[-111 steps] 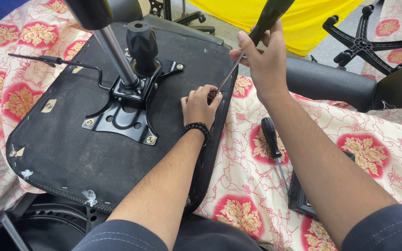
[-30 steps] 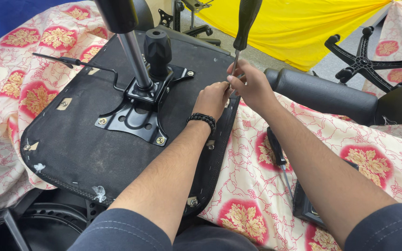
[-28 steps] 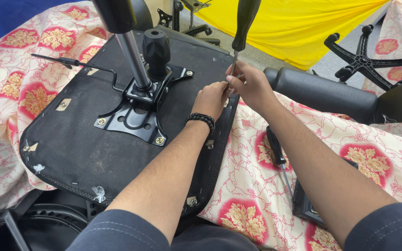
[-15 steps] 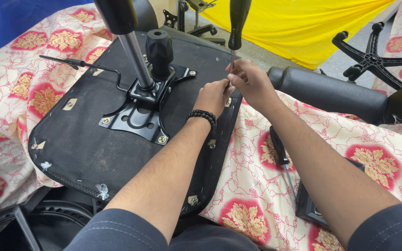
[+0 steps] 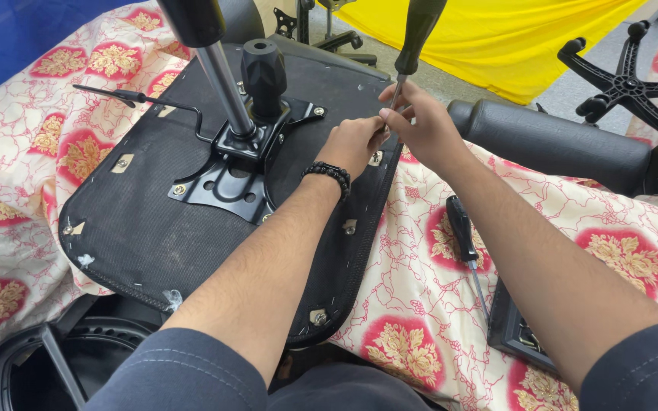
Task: The person secures a chair seat to its gas-lift mechanism by inserting and tightening multiple screws with a screwdriver. They repeatedly pick screws from a tray, align them in the seat base, and tighten them until the seat is firmly attached.
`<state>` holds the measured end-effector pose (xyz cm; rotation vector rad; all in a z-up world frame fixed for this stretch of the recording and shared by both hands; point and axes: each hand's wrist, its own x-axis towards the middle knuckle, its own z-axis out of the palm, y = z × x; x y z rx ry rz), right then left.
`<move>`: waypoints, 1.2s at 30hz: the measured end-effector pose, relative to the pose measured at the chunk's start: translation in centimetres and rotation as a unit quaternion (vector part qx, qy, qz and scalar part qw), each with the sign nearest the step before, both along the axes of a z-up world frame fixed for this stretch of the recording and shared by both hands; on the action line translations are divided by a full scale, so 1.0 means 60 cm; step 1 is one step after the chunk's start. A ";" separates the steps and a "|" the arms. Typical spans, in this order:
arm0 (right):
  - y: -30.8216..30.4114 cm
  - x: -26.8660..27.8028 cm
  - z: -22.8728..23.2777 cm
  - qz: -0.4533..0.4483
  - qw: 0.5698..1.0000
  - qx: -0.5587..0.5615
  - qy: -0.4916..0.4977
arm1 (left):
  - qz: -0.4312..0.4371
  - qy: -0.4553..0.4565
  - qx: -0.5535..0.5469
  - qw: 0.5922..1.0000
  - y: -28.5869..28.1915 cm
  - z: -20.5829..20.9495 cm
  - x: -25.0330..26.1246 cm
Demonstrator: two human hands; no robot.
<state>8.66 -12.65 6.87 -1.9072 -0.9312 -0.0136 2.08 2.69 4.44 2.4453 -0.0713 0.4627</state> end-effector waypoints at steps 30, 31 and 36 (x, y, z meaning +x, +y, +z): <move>-0.001 0.009 -0.003 -0.005 0.999 0.038 0.020 | -0.036 0.113 0.005 0.993 0.013 0.016 0.026; 0.002 0.012 -0.003 -0.024 0.999 0.021 0.001 | -0.018 0.098 -0.003 0.995 0.010 0.014 0.026; 0.013 0.018 -0.004 -0.059 0.998 -0.006 -0.038 | 0.014 0.030 0.017 0.999 0.002 0.005 0.022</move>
